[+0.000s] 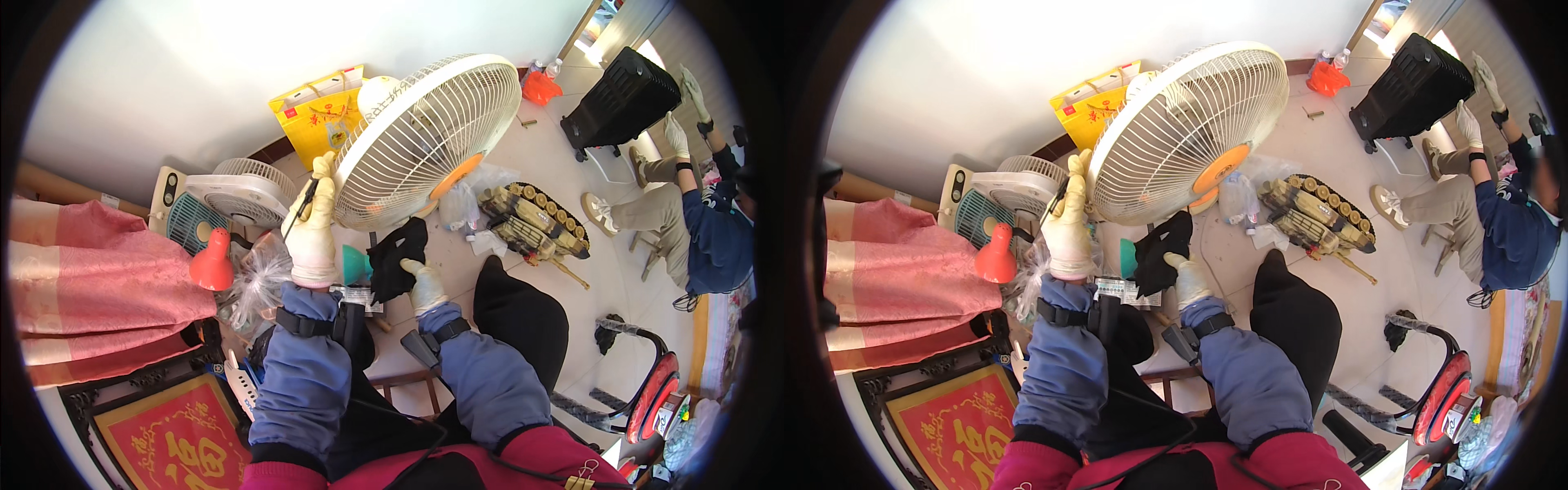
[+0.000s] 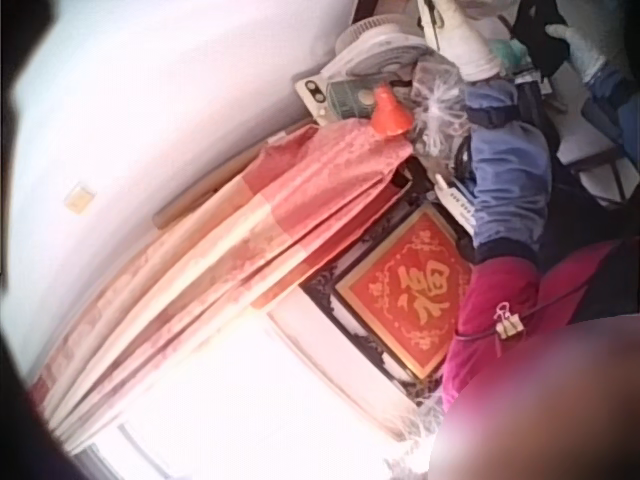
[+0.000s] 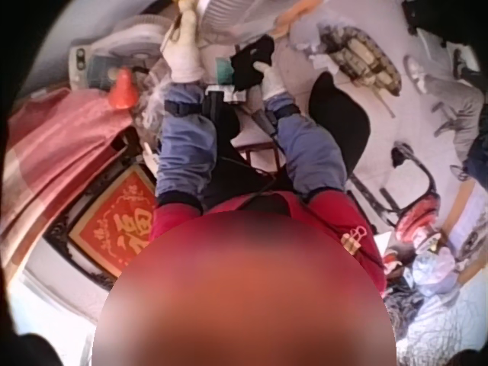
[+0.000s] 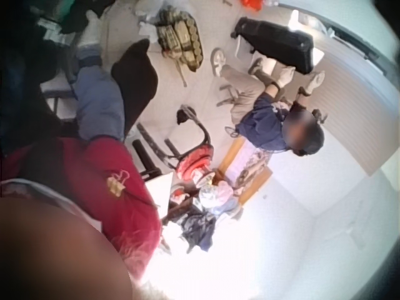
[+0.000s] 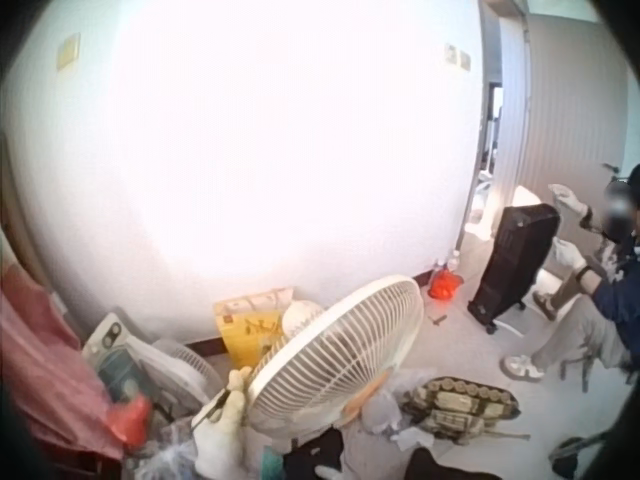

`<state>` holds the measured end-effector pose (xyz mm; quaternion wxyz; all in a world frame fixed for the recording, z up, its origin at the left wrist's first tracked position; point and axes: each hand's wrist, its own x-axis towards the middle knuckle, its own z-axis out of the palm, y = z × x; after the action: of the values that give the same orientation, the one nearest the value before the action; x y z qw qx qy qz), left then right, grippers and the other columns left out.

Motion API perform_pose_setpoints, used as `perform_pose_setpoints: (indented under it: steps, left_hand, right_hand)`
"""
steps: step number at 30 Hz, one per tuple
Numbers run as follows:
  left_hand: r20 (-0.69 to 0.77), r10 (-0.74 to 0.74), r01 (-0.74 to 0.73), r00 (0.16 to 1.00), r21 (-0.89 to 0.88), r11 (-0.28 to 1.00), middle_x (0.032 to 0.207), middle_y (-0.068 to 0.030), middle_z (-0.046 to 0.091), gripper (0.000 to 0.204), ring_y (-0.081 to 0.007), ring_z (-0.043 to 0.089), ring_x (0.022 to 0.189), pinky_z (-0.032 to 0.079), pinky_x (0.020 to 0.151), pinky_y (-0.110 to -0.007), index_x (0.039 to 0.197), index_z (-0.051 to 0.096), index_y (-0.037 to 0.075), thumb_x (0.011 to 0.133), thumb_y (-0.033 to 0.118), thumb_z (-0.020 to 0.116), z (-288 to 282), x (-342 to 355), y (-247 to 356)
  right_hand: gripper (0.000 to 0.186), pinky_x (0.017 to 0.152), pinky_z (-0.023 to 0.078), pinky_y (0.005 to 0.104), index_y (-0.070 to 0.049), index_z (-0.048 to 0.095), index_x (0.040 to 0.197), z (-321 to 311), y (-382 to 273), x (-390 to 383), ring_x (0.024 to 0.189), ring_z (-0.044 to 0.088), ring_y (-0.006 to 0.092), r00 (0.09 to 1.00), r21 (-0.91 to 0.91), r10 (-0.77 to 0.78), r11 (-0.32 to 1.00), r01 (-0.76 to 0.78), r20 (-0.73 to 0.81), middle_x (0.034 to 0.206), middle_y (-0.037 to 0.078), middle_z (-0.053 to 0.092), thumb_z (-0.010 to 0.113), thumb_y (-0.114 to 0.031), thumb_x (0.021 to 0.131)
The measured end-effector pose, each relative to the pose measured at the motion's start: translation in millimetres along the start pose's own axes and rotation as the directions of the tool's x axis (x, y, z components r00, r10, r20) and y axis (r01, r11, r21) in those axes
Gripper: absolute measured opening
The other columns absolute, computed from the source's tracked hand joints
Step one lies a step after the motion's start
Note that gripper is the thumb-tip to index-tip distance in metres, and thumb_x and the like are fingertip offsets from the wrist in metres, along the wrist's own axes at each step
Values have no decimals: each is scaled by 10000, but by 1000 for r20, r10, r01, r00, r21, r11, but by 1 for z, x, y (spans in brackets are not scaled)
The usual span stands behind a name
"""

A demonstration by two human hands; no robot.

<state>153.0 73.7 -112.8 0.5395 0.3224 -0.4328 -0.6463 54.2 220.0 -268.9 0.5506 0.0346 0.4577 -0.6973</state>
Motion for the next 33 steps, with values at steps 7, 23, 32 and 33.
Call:
perform_pose_setpoints:
  steps: [7,23,32,33]
  left_hand:
    - [-30,-14,17,999,82,996,1398,-108,617,452,-145,579,1249,429,1087,-280,1393,576,-43,1020,202,650,4,9,-4]
    - [-33,60,-61,998,-36,998,1377,-113,632,455,-180,605,1208,460,1066,-332,1411,566,-17,1065,278,566,17,11,-32]
    - [-82,99,-82,992,190,978,1274,-94,668,488,-153,638,1084,511,939,-300,1385,579,-8,1081,369,517,9,11,-31]
    - [-113,80,-51,990,240,969,1186,-71,689,467,-139,635,1012,514,875,-293,1294,626,-5,1074,394,529,6,10,-29]
  right_hand:
    - [219,817,580,324,43,691,1053,-2,-25,-6,839,710,219,997,101,33,995,-26,-67,990,111,716,665,-83,877]
    - [592,1040,454,346,27,408,1503,71,-11,39,1184,624,332,734,-562,-561,772,296,-384,1303,264,633,618,-148,978]
    - [660,1069,440,455,103,601,1264,36,40,60,1256,552,475,957,-651,-4,734,-193,-289,1296,354,597,682,-407,852]
    - [673,1084,432,456,106,601,1263,27,38,60,1269,546,471,957,-678,45,696,-235,-286,1306,358,590,684,-416,846]
